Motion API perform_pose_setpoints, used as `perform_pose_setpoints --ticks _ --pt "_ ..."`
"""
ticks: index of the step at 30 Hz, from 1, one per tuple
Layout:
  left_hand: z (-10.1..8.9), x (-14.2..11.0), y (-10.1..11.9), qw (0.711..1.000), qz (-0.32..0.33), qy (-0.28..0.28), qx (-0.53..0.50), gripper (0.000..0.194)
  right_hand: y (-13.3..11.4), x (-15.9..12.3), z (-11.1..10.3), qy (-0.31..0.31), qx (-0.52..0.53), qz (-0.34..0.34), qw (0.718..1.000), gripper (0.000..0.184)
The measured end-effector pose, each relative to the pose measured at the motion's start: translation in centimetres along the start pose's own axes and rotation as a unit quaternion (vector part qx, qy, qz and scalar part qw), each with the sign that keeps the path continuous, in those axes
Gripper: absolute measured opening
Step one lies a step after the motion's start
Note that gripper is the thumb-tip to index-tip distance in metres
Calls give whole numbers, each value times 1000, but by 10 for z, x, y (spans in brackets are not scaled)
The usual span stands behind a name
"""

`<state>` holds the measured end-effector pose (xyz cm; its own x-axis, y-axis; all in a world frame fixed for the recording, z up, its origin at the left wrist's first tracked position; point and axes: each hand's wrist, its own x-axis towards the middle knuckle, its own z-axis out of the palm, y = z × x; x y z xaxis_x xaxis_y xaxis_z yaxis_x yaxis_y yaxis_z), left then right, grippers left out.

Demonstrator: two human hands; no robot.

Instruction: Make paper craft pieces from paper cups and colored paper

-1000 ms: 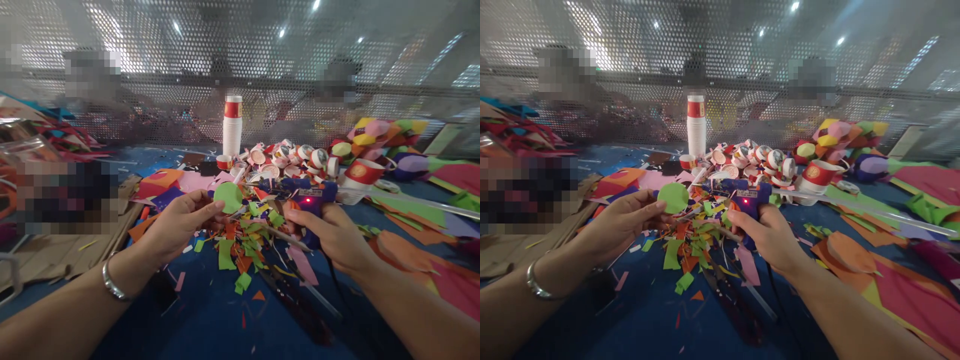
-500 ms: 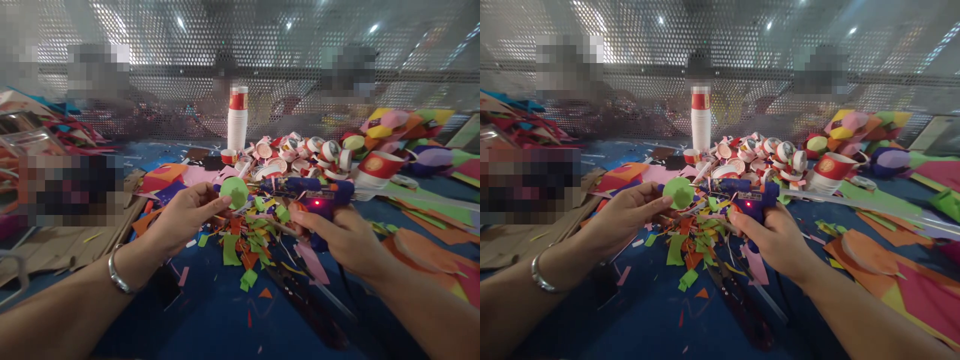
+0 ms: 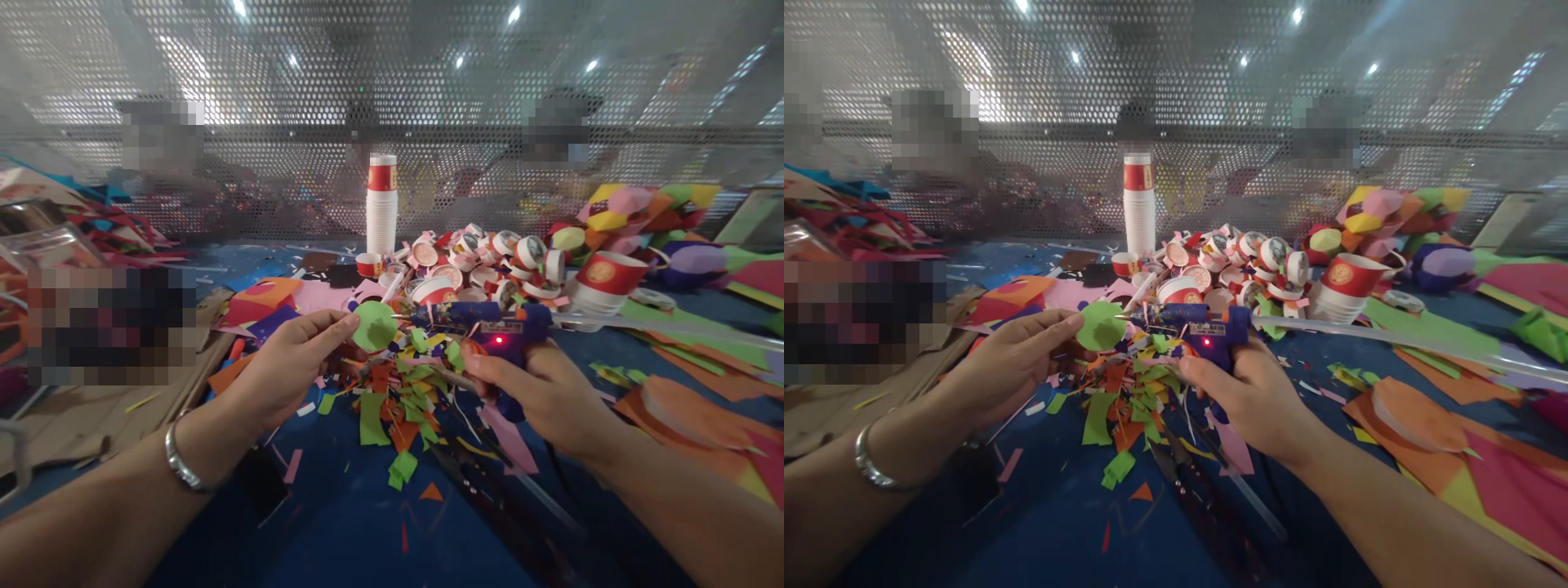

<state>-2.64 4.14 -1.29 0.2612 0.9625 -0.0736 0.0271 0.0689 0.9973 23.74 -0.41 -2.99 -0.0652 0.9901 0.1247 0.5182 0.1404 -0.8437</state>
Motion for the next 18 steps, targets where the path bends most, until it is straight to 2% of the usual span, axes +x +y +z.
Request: perform_pose_setpoints --ticks 9,18 --pt "0 -2 1 1000 -8 -9 -8 28 -1 1 2 1 16 28 999 43" --pt "2 -2 1 999 -18 -5 -34 28 1 0 2 1 42 20 999 43"
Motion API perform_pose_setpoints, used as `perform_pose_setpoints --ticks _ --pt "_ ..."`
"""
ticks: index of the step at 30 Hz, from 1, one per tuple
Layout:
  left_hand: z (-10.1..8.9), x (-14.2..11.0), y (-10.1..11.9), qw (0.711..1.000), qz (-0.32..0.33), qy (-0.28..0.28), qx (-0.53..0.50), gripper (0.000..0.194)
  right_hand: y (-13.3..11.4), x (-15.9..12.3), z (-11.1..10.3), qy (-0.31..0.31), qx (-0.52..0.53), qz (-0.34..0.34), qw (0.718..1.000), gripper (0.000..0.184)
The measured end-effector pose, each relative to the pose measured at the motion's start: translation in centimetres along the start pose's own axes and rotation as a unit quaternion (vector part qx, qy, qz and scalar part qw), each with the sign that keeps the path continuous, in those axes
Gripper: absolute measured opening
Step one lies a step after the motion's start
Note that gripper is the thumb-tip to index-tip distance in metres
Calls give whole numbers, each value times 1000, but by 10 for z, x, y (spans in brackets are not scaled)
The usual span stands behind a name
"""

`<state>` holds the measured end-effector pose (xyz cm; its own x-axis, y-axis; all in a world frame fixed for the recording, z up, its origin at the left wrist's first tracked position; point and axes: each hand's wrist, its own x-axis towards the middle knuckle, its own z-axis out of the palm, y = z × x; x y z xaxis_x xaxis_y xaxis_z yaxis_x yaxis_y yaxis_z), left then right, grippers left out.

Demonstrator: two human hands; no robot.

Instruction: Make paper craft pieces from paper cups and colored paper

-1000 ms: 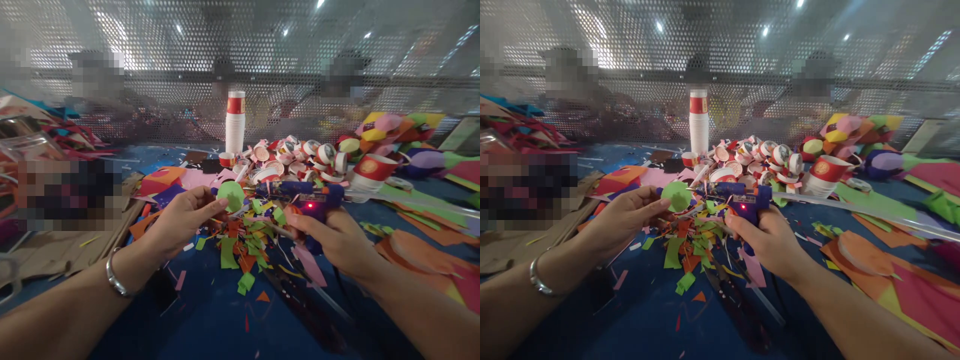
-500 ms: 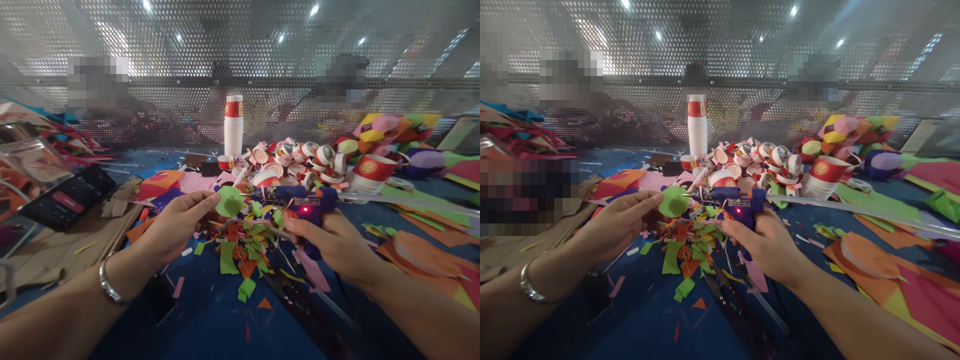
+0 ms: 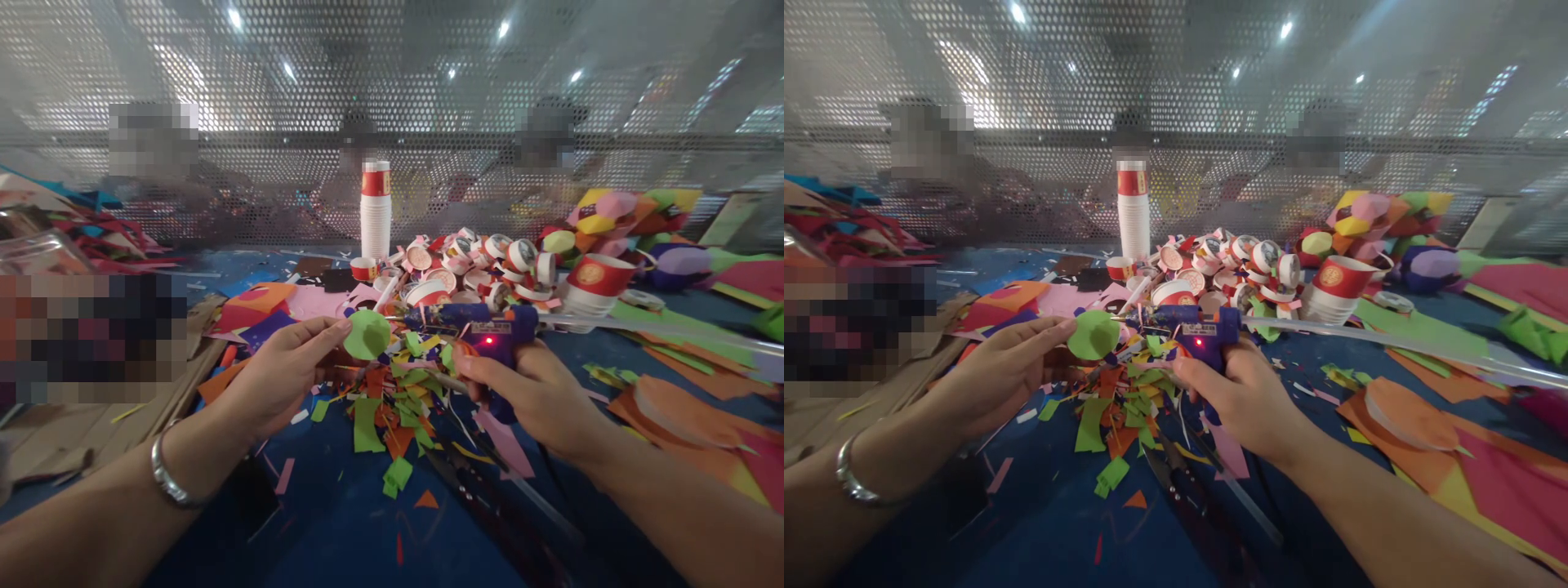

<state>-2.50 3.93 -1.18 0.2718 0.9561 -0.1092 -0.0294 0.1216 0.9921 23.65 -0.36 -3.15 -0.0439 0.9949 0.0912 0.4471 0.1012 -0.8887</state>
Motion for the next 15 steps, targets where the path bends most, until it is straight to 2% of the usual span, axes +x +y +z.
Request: perform_pose_setpoints --ticks 9,15 --pt "1 0 -1 997 -21 10 -78 23 -1 2 1 -2 27 -24 999 44" --pt "1 1 -3 998 0 4 -69 23 3 3 -2 30 9 -46 998 43"
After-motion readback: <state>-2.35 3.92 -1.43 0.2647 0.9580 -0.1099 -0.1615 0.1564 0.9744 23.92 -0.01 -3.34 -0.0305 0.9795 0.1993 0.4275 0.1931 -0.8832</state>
